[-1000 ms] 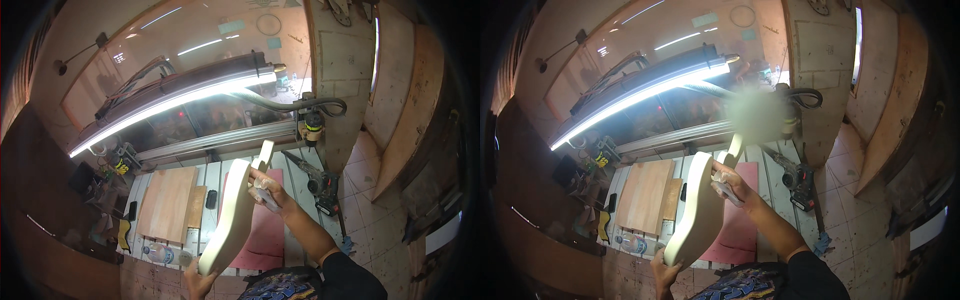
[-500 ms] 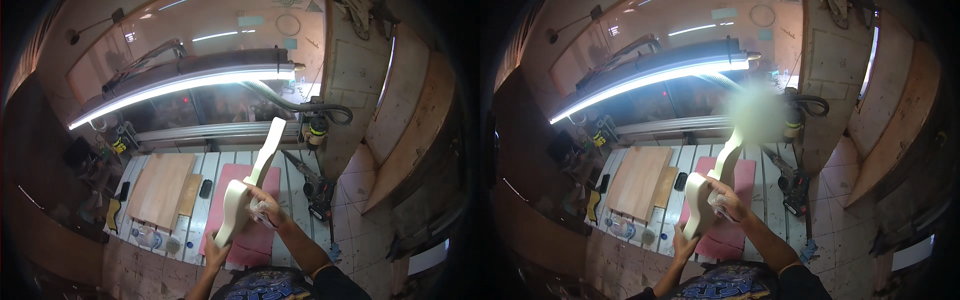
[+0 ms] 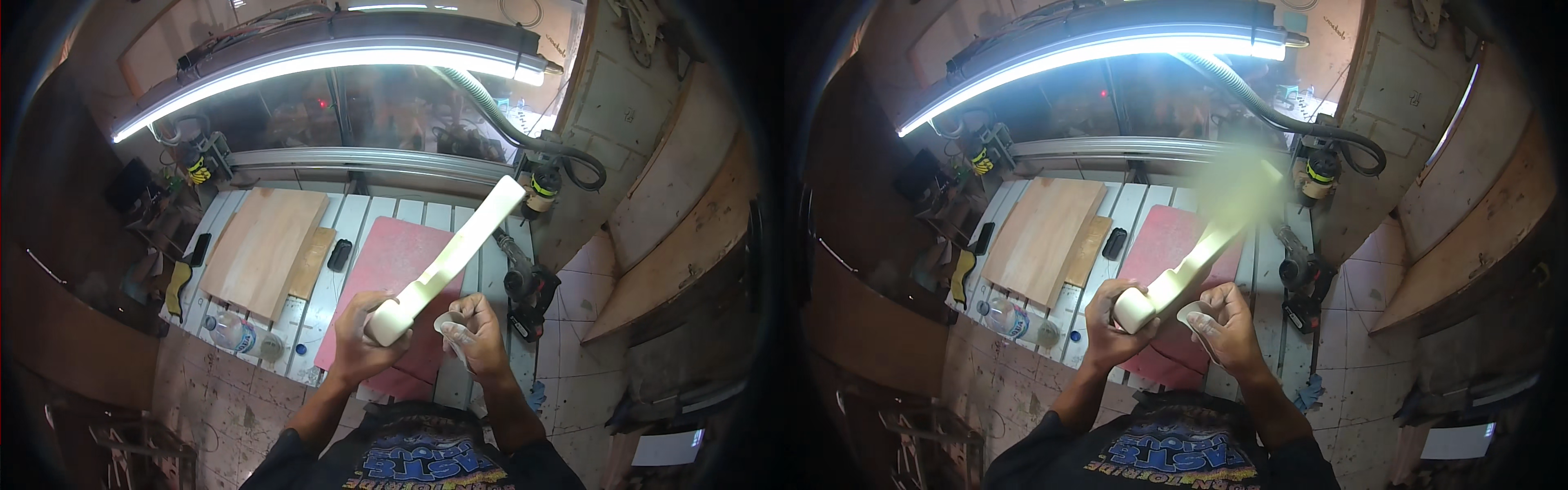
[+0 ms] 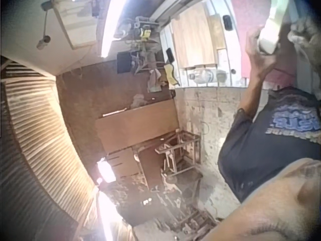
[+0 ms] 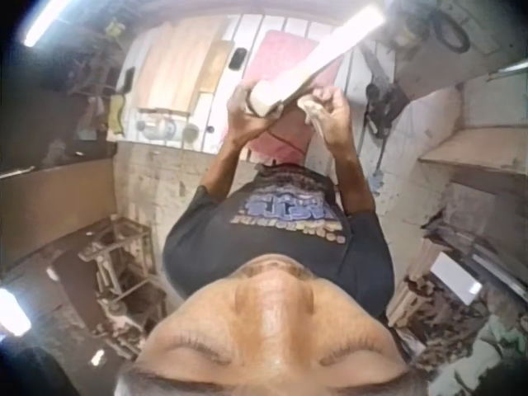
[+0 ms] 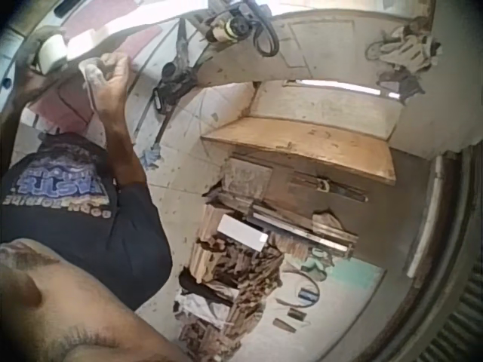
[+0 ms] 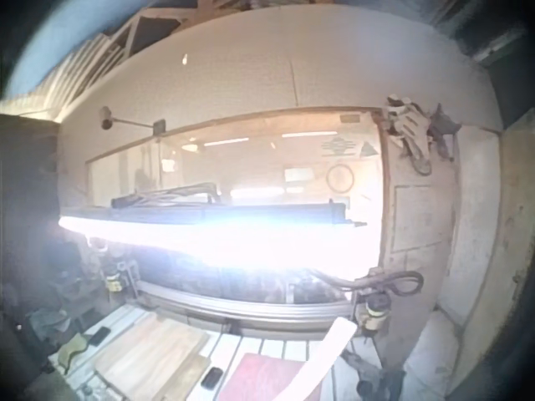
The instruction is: The person sands the sides and flat surfaces of a white guitar body using a sanding block and sandpaper, turning the object to reach different edges.
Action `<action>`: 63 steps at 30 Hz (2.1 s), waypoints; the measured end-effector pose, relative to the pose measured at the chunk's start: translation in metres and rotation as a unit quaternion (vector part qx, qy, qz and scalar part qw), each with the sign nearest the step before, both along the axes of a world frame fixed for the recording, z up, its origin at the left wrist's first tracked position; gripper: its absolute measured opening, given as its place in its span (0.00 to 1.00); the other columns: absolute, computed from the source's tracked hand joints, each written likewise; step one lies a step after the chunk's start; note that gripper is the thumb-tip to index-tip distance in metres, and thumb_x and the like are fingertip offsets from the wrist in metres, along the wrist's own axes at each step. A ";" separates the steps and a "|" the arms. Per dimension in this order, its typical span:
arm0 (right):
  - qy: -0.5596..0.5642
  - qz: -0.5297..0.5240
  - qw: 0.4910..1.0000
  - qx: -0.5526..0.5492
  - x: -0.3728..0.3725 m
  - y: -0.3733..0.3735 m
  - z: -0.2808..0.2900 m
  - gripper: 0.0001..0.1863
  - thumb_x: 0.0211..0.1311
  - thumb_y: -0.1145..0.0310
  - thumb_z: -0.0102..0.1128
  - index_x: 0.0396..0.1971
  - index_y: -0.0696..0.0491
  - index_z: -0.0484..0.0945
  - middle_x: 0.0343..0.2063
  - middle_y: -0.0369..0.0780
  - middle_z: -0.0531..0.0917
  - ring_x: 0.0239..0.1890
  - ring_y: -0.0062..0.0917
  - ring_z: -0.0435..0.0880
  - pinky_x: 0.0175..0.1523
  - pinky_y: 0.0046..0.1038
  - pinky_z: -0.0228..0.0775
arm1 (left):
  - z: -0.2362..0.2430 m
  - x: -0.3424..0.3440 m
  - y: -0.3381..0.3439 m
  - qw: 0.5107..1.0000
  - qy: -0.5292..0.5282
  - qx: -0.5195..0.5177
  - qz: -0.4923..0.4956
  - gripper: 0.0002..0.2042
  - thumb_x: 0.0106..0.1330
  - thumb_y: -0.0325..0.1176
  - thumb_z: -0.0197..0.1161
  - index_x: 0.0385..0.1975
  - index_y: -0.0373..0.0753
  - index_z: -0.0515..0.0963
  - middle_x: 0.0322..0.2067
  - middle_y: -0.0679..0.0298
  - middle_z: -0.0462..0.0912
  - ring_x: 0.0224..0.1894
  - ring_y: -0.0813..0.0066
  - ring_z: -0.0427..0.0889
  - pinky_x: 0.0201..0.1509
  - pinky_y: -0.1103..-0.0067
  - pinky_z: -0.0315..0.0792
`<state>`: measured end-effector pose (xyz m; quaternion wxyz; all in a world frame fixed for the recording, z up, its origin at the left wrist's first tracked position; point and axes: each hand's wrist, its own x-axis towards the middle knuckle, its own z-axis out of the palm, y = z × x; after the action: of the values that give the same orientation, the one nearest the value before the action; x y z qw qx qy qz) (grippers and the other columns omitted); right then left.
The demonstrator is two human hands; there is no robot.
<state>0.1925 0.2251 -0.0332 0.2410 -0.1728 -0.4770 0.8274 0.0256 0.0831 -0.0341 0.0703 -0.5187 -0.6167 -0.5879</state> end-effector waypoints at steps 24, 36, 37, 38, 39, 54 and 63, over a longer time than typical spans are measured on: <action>0.040 -0.032 0.751 0.658 -0.009 -0.016 0.058 0.28 0.51 0.84 0.66 0.56 0.57 0.83 0.62 0.47 0.80 0.54 0.42 0.83 0.57 0.38 0.79 | -0.009 0.018 0.004 0.996 -0.056 0.012 -0.070 0.31 0.44 0.29 0.81 0.51 0.35 0.76 0.45 0.54 0.83 0.46 0.57 0.86 0.50 0.68 0.80; -0.009 0.012 0.692 0.722 -0.017 -0.022 0.083 0.25 0.53 0.76 0.68 0.55 0.55 0.85 0.60 0.43 0.84 0.56 0.35 0.84 0.56 0.36 0.72 | -0.012 0.008 0.005 0.998 -0.053 0.010 -0.018 0.32 0.44 0.36 0.87 0.48 0.36 0.75 0.44 0.54 0.82 0.45 0.59 0.85 0.48 0.68 0.79; -0.013 0.010 0.687 0.727 -0.006 -0.024 0.080 0.26 0.53 0.77 0.68 0.56 0.55 0.85 0.61 0.43 0.84 0.56 0.35 0.84 0.56 0.36 0.72 | -0.011 0.006 0.003 0.996 -0.074 0.030 -0.043 0.33 0.44 0.37 0.88 0.48 0.35 0.75 0.45 0.54 0.82 0.45 0.59 0.85 0.48 0.68 0.79; -0.019 0.011 0.682 0.731 -0.001 -0.025 0.079 0.27 0.53 0.77 0.67 0.57 0.55 0.84 0.61 0.43 0.84 0.57 0.35 0.84 0.55 0.36 0.71 | -0.013 0.005 0.003 0.996 -0.066 0.035 -0.044 0.33 0.44 0.37 0.88 0.48 0.35 0.75 0.45 0.54 0.82 0.45 0.59 0.85 0.48 0.68 0.79; -0.025 0.015 0.676 0.736 -0.004 -0.023 0.078 0.28 0.53 0.75 0.68 0.58 0.55 0.83 0.62 0.43 0.84 0.57 0.35 0.84 0.56 0.36 0.72 | -0.014 0.004 0.003 0.996 -0.059 0.040 -0.044 0.33 0.44 0.37 0.88 0.48 0.35 0.75 0.45 0.54 0.82 0.44 0.59 0.85 0.48 0.68 0.80; -0.012 0.041 0.669 0.742 -0.026 -0.024 0.090 0.24 0.58 0.69 0.68 0.58 0.50 0.84 0.61 0.38 0.84 0.58 0.33 0.83 0.54 0.34 0.73 | -0.021 0.003 -0.014 0.997 -0.061 0.002 -0.053 0.38 0.44 0.35 0.89 0.52 0.37 0.70 0.46 0.54 0.80 0.47 0.60 0.85 0.48 0.68 0.80; -0.013 0.079 0.741 0.666 -0.031 -0.021 0.081 0.31 0.54 0.78 0.65 0.63 0.55 0.79 0.64 0.45 0.81 0.58 0.42 0.83 0.62 0.41 0.75 | -0.017 0.001 -0.012 0.998 -0.042 -0.013 -0.040 0.33 0.48 0.27 0.82 0.52 0.37 0.69 0.46 0.51 0.80 0.47 0.59 0.85 0.48 0.70 0.80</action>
<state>0.1620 0.2043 0.0480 0.2221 0.0593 -0.9217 0.3123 0.0268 0.0716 -0.0512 0.0141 -0.5185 -0.6054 -0.6037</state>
